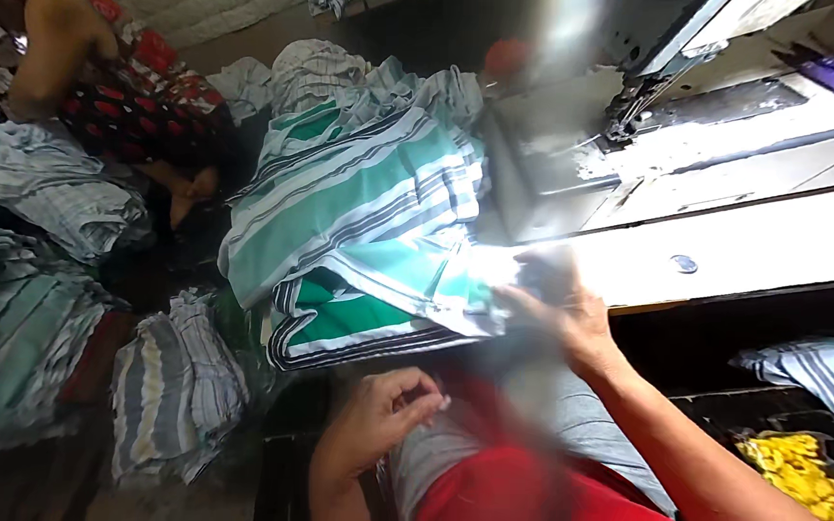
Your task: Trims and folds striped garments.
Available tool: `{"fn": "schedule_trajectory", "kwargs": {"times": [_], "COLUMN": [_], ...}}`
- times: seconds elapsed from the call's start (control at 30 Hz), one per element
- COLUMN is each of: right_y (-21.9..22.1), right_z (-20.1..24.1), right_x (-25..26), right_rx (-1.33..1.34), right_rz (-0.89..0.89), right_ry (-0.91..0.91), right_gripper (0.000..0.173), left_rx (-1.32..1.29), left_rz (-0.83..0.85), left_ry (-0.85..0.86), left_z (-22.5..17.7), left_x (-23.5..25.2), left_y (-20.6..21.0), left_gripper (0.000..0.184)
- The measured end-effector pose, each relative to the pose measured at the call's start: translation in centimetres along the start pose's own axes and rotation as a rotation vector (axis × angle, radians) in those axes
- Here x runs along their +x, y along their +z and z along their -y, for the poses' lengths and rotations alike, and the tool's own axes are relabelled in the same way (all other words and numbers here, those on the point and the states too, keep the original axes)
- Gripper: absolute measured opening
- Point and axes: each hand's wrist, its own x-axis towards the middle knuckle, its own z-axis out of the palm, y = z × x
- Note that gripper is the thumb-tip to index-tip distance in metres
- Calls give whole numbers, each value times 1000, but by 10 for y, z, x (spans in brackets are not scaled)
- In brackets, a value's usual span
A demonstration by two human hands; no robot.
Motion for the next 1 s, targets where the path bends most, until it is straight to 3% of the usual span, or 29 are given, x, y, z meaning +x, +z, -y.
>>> {"fn": "schedule_trajectory", "kwargs": {"times": [0.07,0.1,0.2,0.3,0.4,0.53,0.6,0.67,0.73,0.83,1.0], "right_y": [-13,-17,-19,-14,-11,-9,-9,-6,-4,-2,0], "right_z": [-2,-2,1,4,3,2,2,6,9,13,14], "right_x": [4,5,1,-7,-11,-12,-11,-10,-9,-9,-16], "right_rx": [140,154,121,34,-34,-130,-185,-235,-251,-248,-418], "right_rz": [-81,-103,-95,-49,33,137,165,179,194,198,163], "right_ry": [70,69,44,19,-37,-113,-95,-60,-59,-92,-212], "right_gripper": [34,29,12,7,9,17,26,42,46,40,56], "left_rx": [-127,-186,-373,-487,-338,-6,-246,-635,-891,-982,-1010], "left_rz": [80,41,-241,-455,-639,-886,-875,-779,-693,-688,-673], "left_ry": [-91,-128,-192,-146,-41,161,151,40,-96,-212,-194], "left_z": [0,0,-3,-3,-4,5,1,-7,-13,-19,-19], "left_x": [2,8,37,60,74,83,85,84,84,87,90], "left_y": [1,7,38,62,67,48,38,35,39,49,59], "left_gripper": [25,29,39,29,11,11,12,14,19,14,11]}}
